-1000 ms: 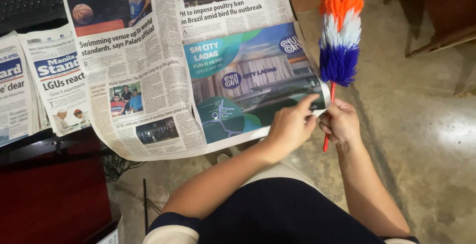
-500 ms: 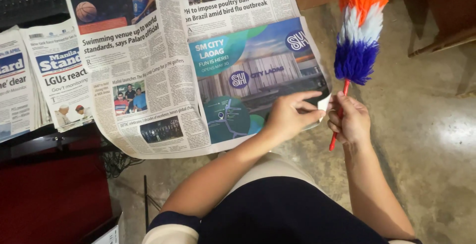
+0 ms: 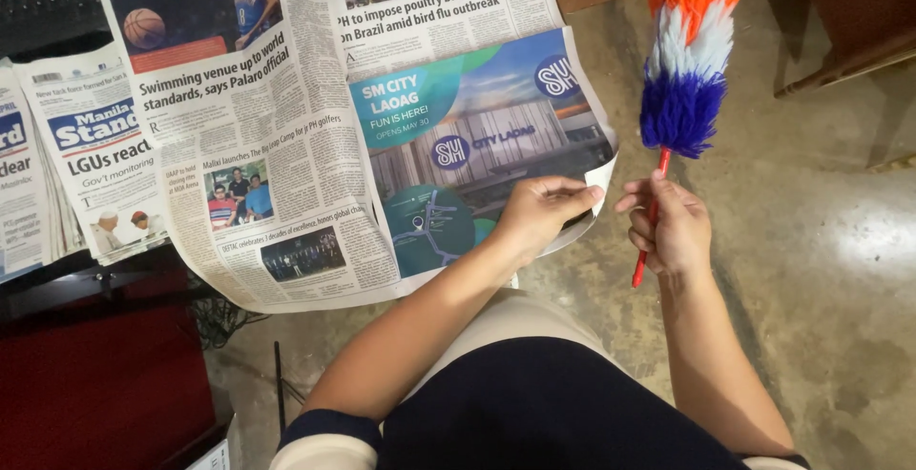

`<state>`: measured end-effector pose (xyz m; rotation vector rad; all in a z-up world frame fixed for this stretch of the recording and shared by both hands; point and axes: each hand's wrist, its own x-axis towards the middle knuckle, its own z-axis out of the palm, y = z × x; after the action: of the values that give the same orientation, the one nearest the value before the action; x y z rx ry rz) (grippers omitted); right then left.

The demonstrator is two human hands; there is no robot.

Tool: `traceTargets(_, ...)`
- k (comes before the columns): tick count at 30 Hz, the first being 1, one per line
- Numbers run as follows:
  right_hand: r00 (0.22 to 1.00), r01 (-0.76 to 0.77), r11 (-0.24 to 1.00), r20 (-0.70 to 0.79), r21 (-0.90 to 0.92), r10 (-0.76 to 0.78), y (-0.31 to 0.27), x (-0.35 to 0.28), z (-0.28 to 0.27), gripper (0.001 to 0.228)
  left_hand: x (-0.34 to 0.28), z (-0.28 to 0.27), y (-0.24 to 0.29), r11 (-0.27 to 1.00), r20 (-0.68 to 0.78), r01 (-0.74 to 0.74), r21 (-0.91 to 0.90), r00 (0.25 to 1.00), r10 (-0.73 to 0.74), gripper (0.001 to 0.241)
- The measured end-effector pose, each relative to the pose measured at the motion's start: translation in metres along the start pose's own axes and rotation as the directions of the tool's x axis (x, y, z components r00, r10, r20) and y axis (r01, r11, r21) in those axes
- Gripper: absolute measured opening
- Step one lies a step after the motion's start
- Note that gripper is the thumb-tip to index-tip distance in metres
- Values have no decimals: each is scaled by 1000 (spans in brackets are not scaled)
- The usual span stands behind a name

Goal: Dusting newspaper pages with a feather duster.

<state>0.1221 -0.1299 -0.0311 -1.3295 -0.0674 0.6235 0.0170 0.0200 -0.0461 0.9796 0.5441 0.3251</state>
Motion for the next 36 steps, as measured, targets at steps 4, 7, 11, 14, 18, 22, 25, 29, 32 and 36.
traceTargets(4,1000,8,1000,-3,5,-8,1,0,-1,39,-3,0,5,1000,13,9,6,1000,-9,29)
traceTargets(7,1000,7,1000,-4,6,-7,0,-2,1,39,-3,-1,5,1000,18,10,1,1000,-10,30)
traceTargets(11,998,38,999,-53,-5,-38,11,3,-8,37,3,-7,-6,1000,15,2,12,1000,-2,32)
traceTargets(14,983,87,994,-157,-60,-96,20,11,-11,34,11,-10,-18,998,-14,-36,57,999,37,34)
traceTargets(18,941,180,973,-263,-145,-213,10,2,11,36,8,1,4,945,-81,-200,259,970,227,31)
traceTargets(22,946,188,974,-242,-130,-215,6,-5,19,24,-2,1,24,845,-87,-345,409,907,413,24)
traceTargets(25,904,384,786,22,-486,-428,-12,-26,34,49,1,-6,36,844,-39,-514,155,850,525,16)
traceTargets(29,830,506,599,162,-620,-533,-51,-56,50,50,7,-33,44,852,69,-427,-303,882,467,16)
traceTargets(32,760,603,457,295,-654,-580,-54,-60,57,47,-4,-45,66,785,44,-296,-544,924,379,17)
traceTargets(36,814,522,474,250,-709,-523,-20,-40,85,43,-41,-33,124,747,-295,-471,-470,881,370,49)
